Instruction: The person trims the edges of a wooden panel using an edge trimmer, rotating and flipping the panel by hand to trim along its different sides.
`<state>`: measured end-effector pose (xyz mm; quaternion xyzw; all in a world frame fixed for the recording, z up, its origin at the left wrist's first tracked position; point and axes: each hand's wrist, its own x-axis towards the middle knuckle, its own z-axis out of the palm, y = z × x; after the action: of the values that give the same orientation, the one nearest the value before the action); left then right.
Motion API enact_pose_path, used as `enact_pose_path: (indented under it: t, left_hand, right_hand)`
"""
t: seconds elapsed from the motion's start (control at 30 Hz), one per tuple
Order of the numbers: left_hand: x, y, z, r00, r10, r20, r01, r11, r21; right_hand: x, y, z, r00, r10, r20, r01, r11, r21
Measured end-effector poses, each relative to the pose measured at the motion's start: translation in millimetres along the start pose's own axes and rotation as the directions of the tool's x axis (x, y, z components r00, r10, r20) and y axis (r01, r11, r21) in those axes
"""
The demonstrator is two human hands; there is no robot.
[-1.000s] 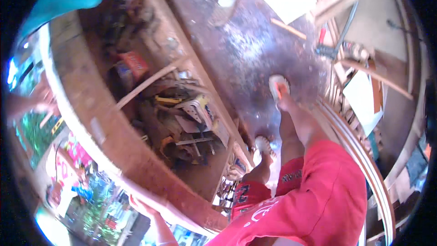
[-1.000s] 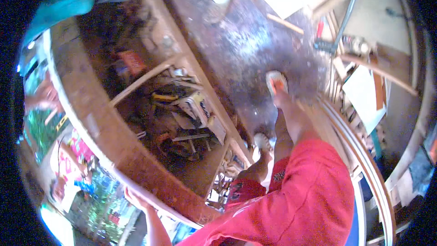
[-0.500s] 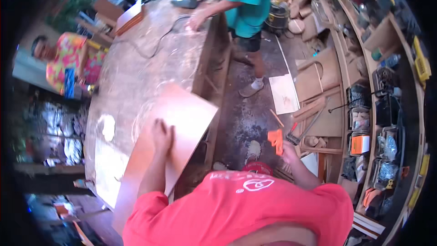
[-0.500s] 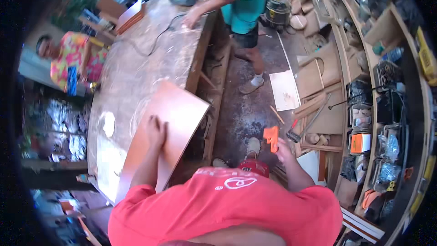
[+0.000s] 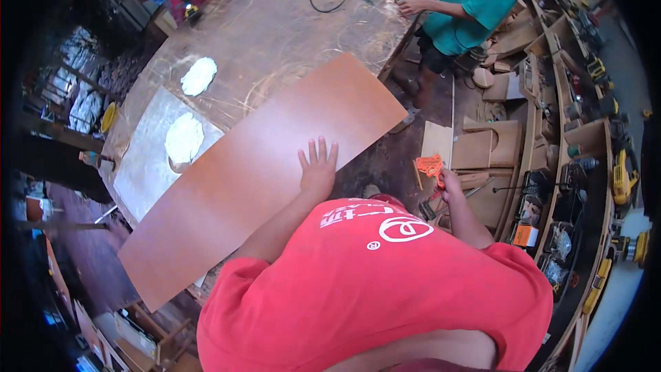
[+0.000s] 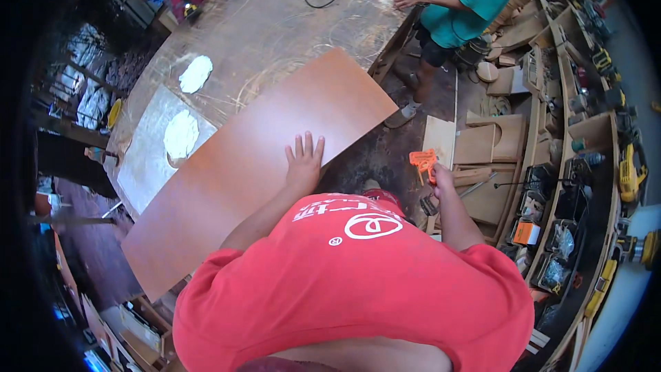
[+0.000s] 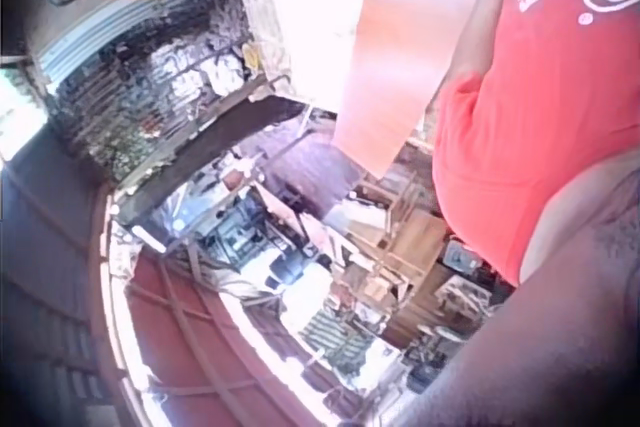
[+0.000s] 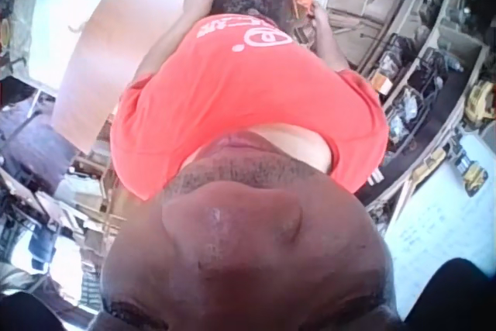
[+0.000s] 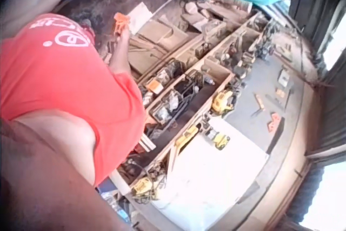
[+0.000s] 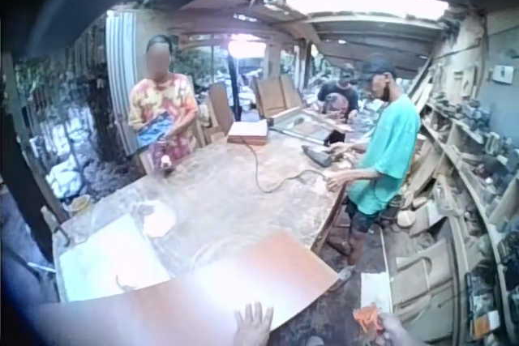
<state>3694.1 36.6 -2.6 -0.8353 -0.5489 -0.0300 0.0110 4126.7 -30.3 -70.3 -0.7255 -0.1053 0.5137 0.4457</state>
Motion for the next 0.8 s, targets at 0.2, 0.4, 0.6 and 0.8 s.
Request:
enact_pose_path:
  t: [0.2,0.4,0.6,0.8]
  left_hand:
    - [-2.9,-10.0,-31.3,0.996,-0.028,0.087,0.031,0.999,-0.034]
    - [4.9,-32.9,-84.9,0.997,0.059,-0.045,-0.070,0.942,-0.328]
    - [28.3,-56.5,-211.8,0.977,0.010,0.212,0.064,0.939,-0.338]
    - [55.2,-110.4,-274.0,0.956,0.043,0.290,0.089,0.900,-0.426]
  right_hand:
    - [23.9,-42.1,39.0,0.991,-0.090,0.103,0.088,0.996,0.027]
    - [123.0,-23.6,-9.1,0.881,-0.073,0.468,-0.008,0.985,0.170]
    - [194.5,-46.0,2.1,0.923,0.127,0.363,-0.103,0.991,-0.083]
    - [235.2,-75.1,47.7,0.941,0.047,0.335,-0.013,0.995,-0.104]
